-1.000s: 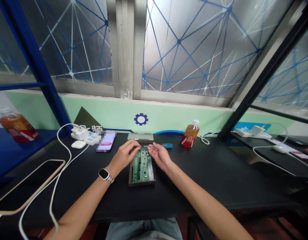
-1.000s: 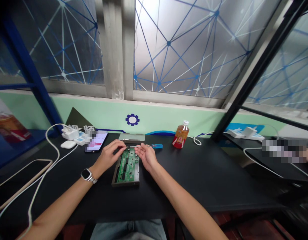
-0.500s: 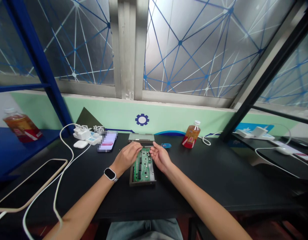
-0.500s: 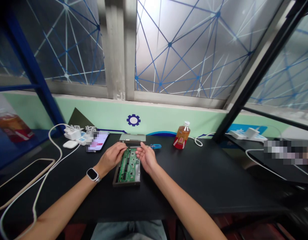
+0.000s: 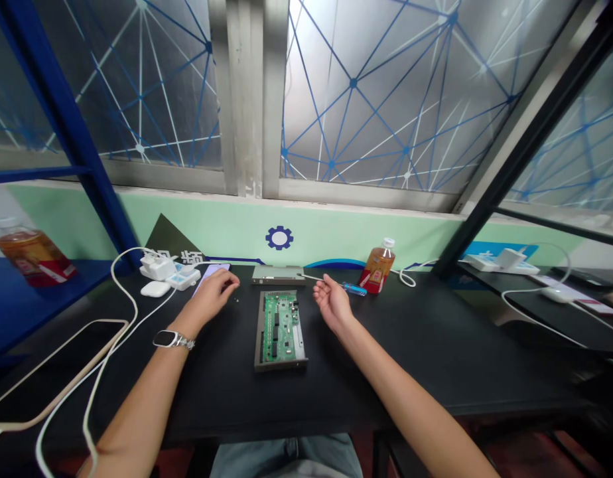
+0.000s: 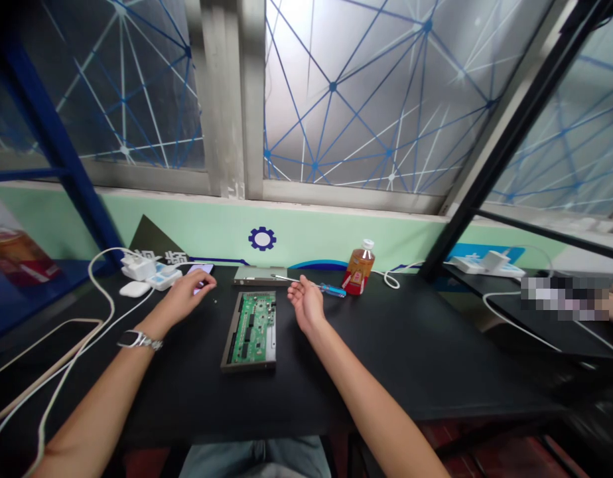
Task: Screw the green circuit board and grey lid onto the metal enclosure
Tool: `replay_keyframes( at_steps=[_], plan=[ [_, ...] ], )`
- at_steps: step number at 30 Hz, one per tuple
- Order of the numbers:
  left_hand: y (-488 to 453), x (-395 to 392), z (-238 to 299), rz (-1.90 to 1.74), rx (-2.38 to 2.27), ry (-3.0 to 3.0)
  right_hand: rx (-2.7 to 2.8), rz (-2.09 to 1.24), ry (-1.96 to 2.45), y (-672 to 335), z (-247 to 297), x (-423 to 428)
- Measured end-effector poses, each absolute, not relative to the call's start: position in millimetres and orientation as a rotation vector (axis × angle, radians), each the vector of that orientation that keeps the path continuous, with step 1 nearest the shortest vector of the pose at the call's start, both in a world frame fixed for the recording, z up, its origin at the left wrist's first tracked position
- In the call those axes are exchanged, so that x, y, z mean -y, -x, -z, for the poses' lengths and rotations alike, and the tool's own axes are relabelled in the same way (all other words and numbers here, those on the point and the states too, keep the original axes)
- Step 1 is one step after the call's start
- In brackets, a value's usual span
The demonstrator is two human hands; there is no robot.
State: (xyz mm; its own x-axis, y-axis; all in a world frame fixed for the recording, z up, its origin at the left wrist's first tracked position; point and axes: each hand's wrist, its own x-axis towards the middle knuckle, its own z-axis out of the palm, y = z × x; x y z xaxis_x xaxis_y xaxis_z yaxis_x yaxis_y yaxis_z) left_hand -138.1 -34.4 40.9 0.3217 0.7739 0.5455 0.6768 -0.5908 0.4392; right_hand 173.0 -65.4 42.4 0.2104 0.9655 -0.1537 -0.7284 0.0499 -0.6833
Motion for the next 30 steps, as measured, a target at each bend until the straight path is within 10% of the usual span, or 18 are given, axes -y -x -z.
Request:
replay_keyframes(
  at_steps=[30],
  plan=[
    [94,68,-59,-0.442,-1.268,-2.849,0.648,-1.338,0.784,-162,-39,72]
  ],
)
